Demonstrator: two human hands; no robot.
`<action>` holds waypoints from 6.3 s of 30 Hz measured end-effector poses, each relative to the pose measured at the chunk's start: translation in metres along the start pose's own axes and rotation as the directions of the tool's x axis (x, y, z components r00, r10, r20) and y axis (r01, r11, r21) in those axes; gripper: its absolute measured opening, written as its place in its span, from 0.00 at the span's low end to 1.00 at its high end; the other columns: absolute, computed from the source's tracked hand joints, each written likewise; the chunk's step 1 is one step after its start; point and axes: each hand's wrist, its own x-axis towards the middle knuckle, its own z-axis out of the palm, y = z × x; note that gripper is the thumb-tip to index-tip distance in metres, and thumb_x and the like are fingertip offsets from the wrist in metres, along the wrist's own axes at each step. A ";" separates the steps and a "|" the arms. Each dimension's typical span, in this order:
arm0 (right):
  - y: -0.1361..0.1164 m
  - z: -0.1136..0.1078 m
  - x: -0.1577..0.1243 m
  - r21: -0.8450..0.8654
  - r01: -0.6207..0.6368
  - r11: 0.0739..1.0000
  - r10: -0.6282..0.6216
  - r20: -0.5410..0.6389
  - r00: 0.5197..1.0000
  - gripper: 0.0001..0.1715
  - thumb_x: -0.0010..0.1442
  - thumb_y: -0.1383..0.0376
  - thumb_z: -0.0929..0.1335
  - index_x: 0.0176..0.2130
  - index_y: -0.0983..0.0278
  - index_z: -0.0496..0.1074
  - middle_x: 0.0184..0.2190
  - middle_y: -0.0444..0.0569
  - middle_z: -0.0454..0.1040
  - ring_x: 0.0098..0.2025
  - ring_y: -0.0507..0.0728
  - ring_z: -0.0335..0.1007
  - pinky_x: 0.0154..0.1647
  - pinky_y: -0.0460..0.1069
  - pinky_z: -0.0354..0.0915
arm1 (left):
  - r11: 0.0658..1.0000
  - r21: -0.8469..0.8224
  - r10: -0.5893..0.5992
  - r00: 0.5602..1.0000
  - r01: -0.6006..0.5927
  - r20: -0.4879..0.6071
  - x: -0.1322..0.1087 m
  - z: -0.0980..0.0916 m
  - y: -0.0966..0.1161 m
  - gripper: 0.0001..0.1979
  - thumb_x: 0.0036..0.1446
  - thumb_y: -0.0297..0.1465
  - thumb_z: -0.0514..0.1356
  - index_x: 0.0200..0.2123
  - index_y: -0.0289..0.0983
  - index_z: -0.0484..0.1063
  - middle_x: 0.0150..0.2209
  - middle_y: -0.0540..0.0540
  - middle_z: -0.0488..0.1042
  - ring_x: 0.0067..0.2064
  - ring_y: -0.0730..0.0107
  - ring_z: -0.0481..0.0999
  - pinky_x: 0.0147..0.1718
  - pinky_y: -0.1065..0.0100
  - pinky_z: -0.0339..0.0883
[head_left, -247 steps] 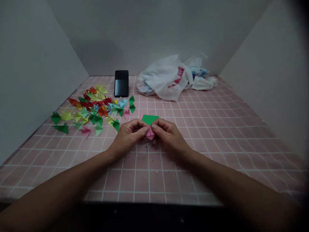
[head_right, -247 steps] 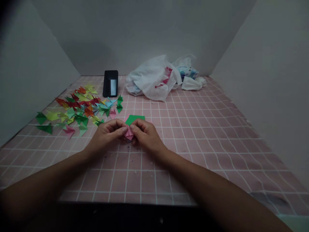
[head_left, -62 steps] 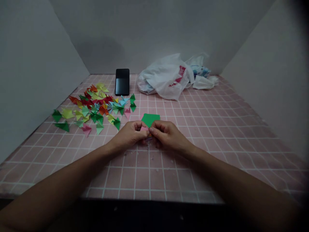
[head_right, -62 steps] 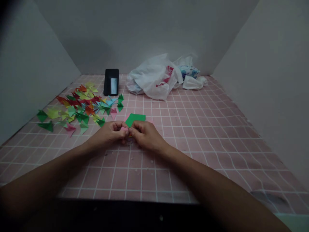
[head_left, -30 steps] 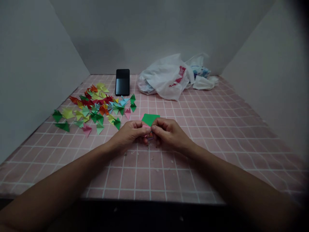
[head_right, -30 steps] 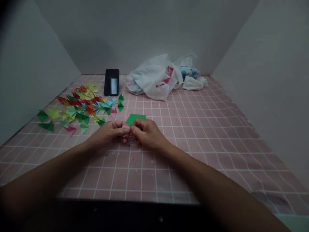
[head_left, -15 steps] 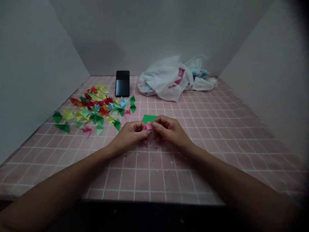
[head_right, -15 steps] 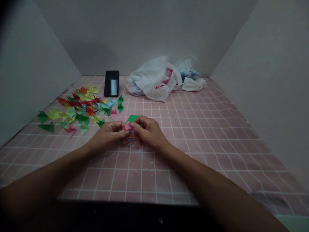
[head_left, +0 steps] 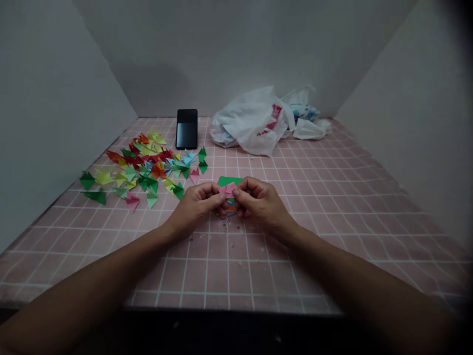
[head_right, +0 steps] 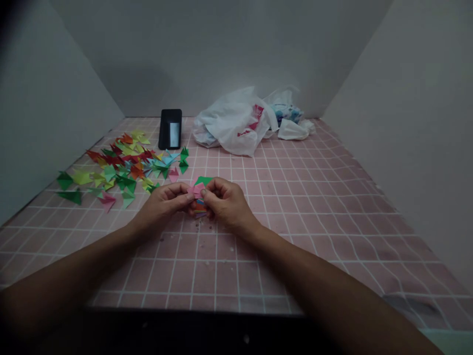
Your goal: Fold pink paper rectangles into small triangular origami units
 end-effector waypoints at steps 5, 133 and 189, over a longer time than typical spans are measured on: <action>0.002 0.002 -0.002 -0.028 0.015 0.999 -0.016 -0.016 1.000 0.15 0.58 0.56 0.70 0.28 0.61 0.65 0.20 0.38 0.68 0.17 0.47 0.63 0.17 0.44 0.61 | 0.999 -0.011 0.031 0.999 -0.031 0.011 -0.001 0.000 0.001 0.15 0.57 0.42 0.65 0.30 0.34 0.73 0.27 0.50 0.75 0.26 0.74 0.75 0.29 0.71 0.72; 0.018 0.008 -0.003 0.347 -0.123 0.930 0.091 0.109 0.990 0.15 0.58 0.60 0.74 0.28 0.62 0.66 0.22 0.40 0.72 0.20 0.49 0.66 0.23 0.47 0.65 | 1.000 -0.022 0.005 0.999 -0.006 -0.050 -0.001 0.008 -0.005 0.12 0.53 0.37 0.69 0.28 0.35 0.71 0.26 0.50 0.78 0.23 0.76 0.74 0.25 0.73 0.70; 0.010 0.003 -0.002 0.306 -0.246 0.920 0.172 0.248 0.953 0.18 0.55 0.58 0.75 0.26 0.62 0.66 0.16 0.37 0.69 0.14 0.48 0.61 0.18 0.45 0.65 | 0.978 0.151 0.168 0.970 -0.143 -0.174 -0.001 -0.003 -0.001 0.21 0.62 0.48 0.59 0.28 0.36 0.70 0.22 0.51 0.71 0.24 0.72 0.72 0.26 0.71 0.68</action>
